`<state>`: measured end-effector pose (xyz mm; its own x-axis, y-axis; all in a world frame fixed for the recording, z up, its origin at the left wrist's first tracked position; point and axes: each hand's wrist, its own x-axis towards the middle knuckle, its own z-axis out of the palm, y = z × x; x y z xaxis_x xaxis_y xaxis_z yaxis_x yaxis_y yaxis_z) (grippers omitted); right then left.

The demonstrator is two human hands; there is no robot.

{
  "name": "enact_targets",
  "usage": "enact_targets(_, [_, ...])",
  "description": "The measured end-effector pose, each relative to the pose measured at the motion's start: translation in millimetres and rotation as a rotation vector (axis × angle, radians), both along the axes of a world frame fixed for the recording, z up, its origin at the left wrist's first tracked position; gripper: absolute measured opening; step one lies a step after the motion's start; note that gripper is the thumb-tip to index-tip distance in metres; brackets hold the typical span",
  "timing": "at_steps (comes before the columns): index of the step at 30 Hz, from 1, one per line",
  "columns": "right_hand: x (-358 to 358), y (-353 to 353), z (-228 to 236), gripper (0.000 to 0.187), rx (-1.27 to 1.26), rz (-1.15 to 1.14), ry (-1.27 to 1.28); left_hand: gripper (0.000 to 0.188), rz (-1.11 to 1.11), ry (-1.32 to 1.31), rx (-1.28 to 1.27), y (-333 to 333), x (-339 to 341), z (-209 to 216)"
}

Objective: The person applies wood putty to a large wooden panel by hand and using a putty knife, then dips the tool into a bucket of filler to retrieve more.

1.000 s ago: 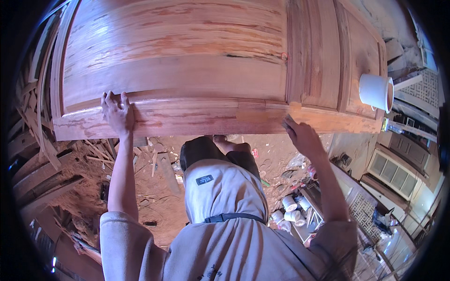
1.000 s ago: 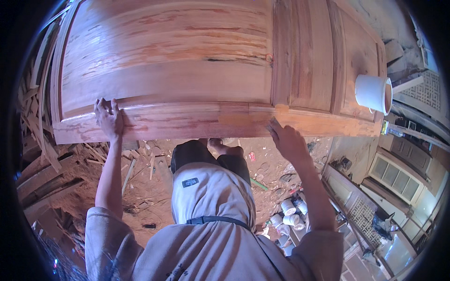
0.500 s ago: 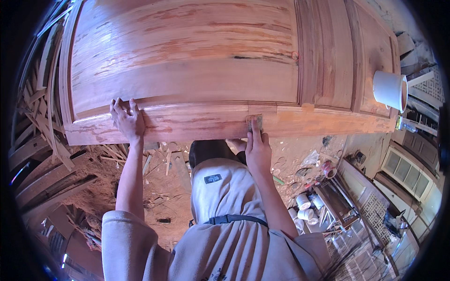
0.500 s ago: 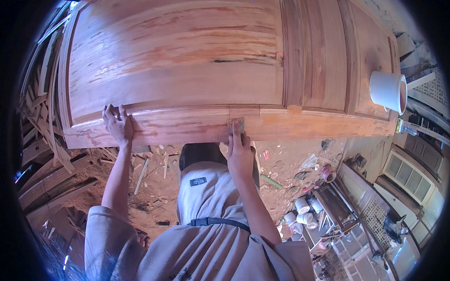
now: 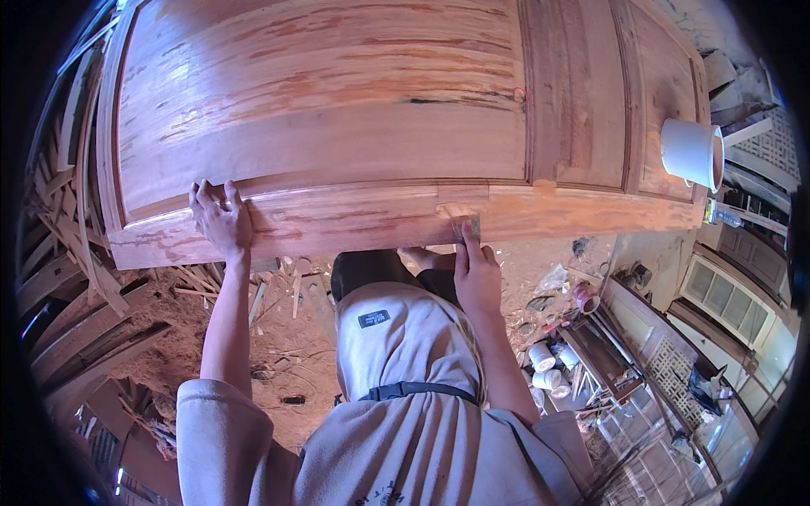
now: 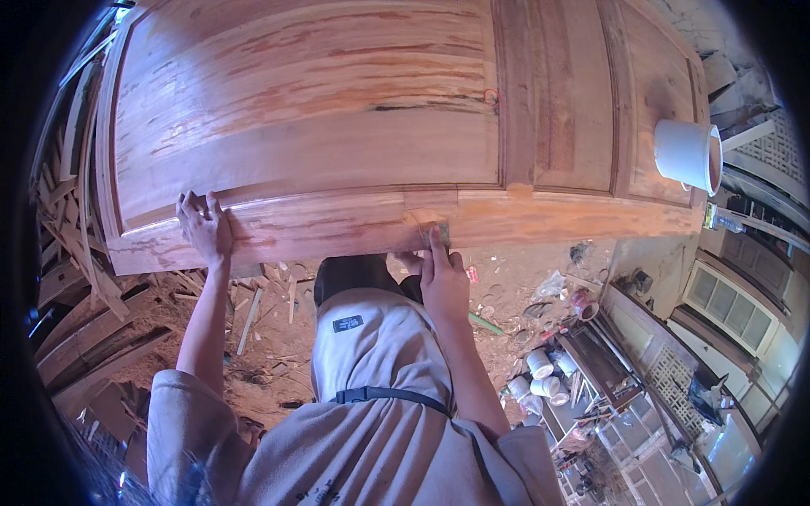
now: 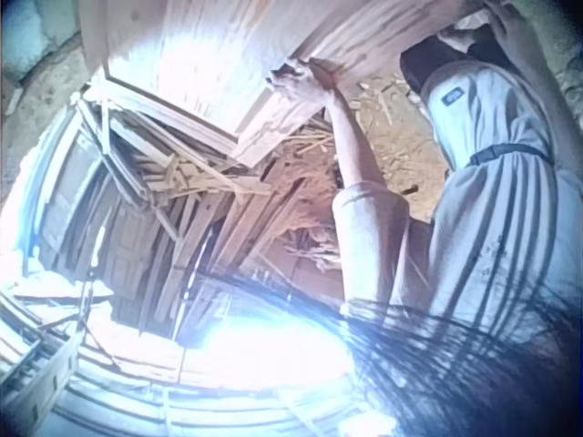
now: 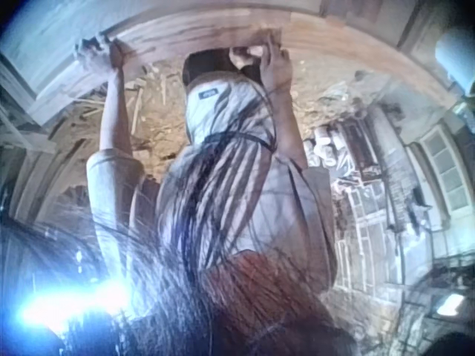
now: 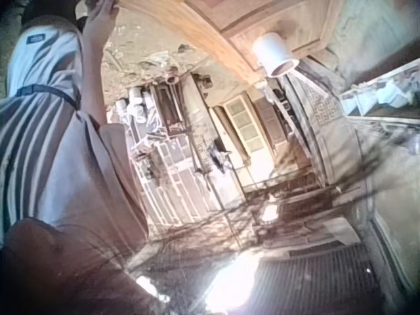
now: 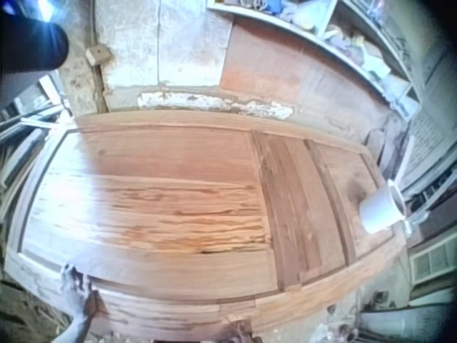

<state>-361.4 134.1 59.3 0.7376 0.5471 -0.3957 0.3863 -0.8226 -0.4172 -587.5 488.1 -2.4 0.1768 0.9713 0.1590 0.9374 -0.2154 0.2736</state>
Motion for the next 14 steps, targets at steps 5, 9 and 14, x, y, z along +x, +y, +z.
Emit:
enact_targets(5, [14.3, 2.4, -3.8, 0.051, 0.109, -0.042, -0.071, 0.060, -0.019, -0.013, 0.002, 1.5, -8.2, -8.2])
enact_targets(9, [13.5, -9.9, -1.2, 0.050, 0.077, -0.040, -0.070, 0.060, -0.002, 0.004, 0.027, 0.8, -5.4, -5.8])
enact_targets(14, [31.3, -9.6, 4.4, 0.052, 0.076, -0.093, 0.002, 0.060, -0.010, -0.008, 0.029, 3.1, -5.6, -8.8])
